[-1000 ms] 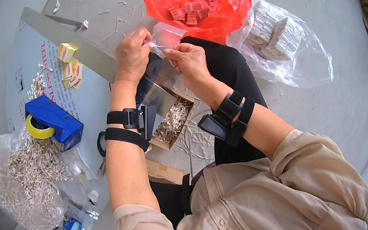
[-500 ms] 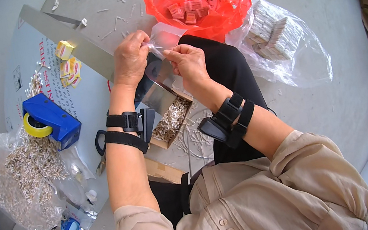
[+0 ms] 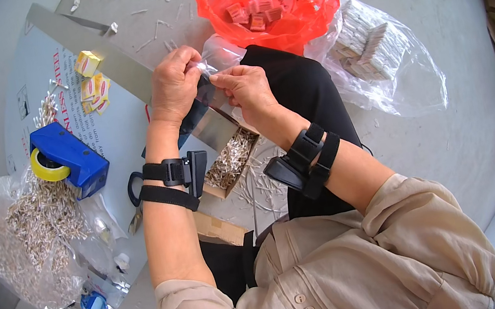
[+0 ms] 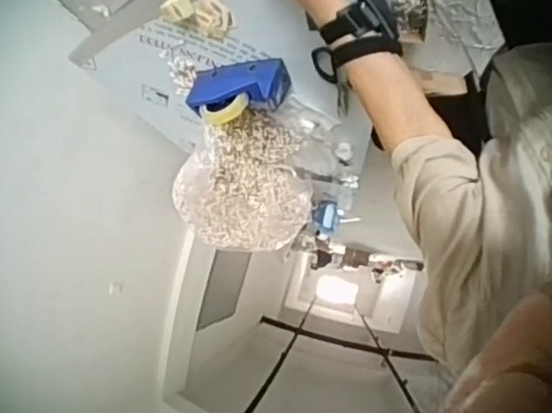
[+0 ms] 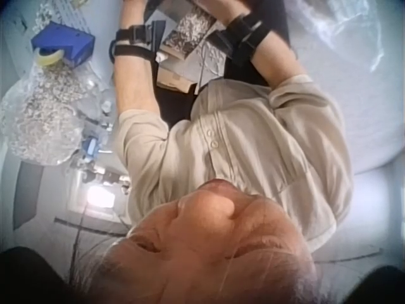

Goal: Peeling small metallic parts from a template and placing them into individual plastic bags.

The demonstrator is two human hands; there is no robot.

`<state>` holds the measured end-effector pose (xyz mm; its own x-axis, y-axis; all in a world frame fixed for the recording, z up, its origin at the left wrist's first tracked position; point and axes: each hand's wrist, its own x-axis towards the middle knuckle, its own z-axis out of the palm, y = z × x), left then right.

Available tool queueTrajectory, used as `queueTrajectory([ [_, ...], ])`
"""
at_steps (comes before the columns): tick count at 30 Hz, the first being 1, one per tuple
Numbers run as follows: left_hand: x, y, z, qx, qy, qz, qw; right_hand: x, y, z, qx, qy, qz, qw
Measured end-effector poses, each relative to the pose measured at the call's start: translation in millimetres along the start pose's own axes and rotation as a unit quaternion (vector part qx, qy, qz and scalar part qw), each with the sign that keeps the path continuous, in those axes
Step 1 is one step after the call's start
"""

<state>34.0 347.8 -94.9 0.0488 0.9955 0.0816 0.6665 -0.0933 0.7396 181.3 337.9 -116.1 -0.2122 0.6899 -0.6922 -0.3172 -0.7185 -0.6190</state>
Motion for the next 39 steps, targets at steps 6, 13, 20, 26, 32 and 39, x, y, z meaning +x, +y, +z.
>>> queueTrajectory([
  [6,-19.3,11.6,-25.5,-0.014,0.080,-0.014,0.997,-5.0,-1.8,2.9,0.009,-0.007,-0.004,1.000],
  [13,-99.4,11.1,-49.3,0.180,0.087,-0.135,0.971,-5.0,-1.8,-0.2,-0.005,-0.010,-0.024,1.000],
  [20,-128.2,9.4,-53.3,0.215,0.097,-0.196,0.952,-3.4,2.0,-2.0,-0.036,-0.039,-0.048,0.997],
  [26,-125.5,3.1,-53.9,0.203,0.058,-0.203,0.956,-6.4,3.6,-2.6,-0.031,-0.053,-0.062,0.996],
  [32,-123.6,0.7,-58.3,0.010,0.040,-0.269,0.962,-6.7,-1.7,-8.9,-0.032,-0.076,-0.069,0.994],
  [39,-127.7,3.0,-60.0,-0.239,0.089,-0.246,0.935,-2.7,-11.0,-18.5,0.002,-0.133,-0.063,0.989],
])
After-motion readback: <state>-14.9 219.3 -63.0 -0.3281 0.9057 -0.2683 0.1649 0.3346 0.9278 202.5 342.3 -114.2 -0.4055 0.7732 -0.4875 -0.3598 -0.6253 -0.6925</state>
